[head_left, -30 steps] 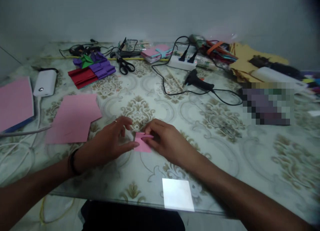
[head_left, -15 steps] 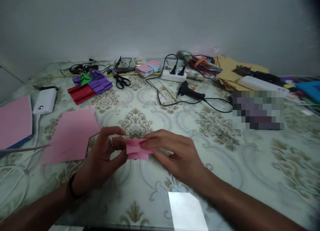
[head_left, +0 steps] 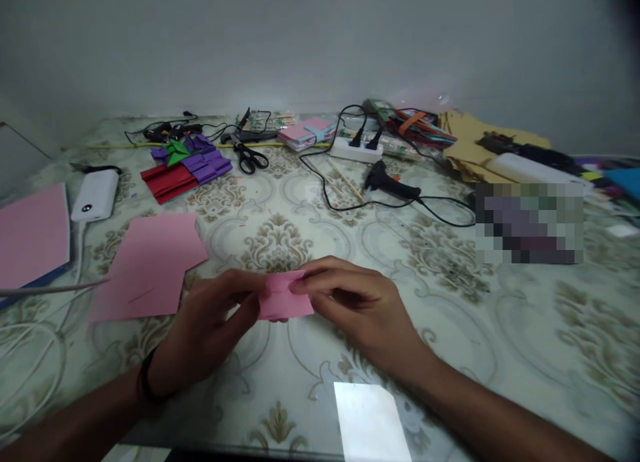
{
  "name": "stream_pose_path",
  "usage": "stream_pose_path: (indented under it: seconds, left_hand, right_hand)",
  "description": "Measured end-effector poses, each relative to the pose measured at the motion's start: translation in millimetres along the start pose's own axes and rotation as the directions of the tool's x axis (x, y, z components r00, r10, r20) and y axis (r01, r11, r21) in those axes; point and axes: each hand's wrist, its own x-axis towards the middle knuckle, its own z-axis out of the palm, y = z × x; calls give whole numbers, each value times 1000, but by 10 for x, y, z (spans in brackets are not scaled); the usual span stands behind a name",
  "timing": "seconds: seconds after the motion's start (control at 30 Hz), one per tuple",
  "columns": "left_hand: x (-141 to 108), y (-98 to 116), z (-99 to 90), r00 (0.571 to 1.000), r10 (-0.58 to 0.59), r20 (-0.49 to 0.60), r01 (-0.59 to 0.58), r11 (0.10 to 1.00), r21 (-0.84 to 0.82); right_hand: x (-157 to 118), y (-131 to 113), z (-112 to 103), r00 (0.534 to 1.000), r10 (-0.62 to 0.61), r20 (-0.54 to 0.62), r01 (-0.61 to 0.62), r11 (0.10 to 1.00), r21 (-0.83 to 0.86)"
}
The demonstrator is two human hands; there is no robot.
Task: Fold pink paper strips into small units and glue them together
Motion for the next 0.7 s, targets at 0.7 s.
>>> stream_pose_path:
  seconds: [0.7]
  left_hand:
    - [18, 86, -12, 999, -32, 39, 38, 987, -159]
  right_hand:
    - [-54, -100, 56, 998, -58, 30, 59, 998, -14]
